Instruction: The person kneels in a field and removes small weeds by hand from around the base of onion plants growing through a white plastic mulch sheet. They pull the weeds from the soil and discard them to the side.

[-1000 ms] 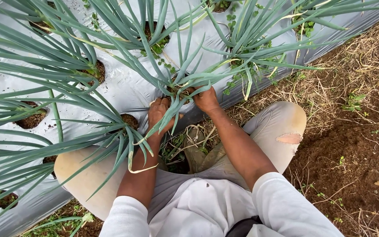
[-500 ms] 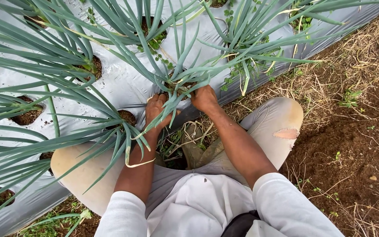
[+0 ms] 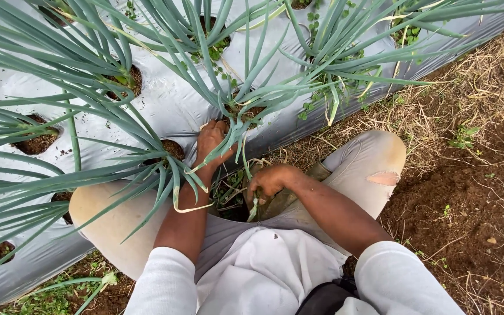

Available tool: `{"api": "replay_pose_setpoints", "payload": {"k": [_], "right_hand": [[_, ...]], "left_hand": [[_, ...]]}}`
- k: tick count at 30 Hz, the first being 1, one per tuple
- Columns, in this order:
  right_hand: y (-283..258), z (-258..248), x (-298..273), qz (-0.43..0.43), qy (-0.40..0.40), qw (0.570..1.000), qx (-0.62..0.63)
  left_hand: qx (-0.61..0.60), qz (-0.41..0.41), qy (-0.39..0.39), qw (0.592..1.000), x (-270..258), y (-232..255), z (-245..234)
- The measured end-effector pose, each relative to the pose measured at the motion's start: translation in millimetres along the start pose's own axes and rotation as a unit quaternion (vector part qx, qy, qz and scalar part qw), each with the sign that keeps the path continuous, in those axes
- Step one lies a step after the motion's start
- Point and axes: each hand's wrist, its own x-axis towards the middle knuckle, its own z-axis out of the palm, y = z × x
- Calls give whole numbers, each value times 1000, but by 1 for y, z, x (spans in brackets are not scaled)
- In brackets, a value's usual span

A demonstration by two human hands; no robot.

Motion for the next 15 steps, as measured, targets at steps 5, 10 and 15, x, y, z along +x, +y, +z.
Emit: {"api": "replay_pose_setpoints", "payload": {"k": [5,10,15], "right_hand": [[21,-9,17,44,166,982,82],[93,-23,36,82,445,855,252],[131,-17,77,-34,524,757,388]], "left_hand": [[-18,31,27,999,-1,-2,-1],[-81,31,19,996,-7,22,-33],[-179,-5,1,984,-8,42,-60]]}}
